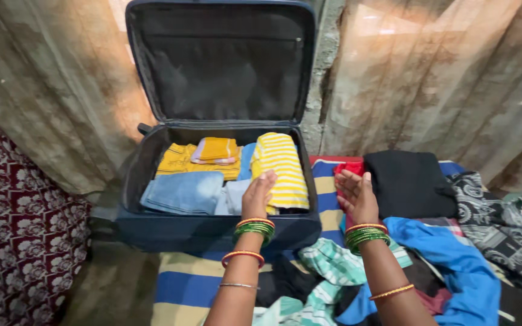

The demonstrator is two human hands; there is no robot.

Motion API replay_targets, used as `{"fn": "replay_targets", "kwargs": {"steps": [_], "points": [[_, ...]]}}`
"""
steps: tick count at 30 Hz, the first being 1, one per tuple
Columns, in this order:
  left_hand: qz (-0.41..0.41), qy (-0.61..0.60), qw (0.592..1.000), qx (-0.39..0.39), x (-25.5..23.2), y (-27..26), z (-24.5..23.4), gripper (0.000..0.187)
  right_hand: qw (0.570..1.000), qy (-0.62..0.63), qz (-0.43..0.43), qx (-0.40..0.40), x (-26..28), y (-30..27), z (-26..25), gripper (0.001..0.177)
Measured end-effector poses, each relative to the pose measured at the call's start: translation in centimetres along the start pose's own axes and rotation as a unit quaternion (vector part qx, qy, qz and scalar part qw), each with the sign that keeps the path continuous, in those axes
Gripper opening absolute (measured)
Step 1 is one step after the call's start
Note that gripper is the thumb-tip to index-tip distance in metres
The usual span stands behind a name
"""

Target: The person packs a suitcase by folding and placing various clothes including shirts, pants, and a small red garment inside.

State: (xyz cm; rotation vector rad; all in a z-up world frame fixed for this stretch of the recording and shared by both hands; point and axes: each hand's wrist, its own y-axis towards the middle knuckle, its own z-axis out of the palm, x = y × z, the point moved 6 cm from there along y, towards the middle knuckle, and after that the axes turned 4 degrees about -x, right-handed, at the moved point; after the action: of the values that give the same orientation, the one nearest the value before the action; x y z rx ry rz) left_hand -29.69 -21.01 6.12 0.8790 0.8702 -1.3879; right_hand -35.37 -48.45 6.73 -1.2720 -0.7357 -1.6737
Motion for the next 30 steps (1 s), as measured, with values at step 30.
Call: {"fn": "replay_targets", "kwargs": {"steps": [30], "points": [[-0.097, 0.329, 0.93, 0.13, 35.8, -0.7, 16.8, 0.036, 0.605, -0.779, 0.005, -0.163, -2.8, 2.1, -23.8, 0.046]]}}
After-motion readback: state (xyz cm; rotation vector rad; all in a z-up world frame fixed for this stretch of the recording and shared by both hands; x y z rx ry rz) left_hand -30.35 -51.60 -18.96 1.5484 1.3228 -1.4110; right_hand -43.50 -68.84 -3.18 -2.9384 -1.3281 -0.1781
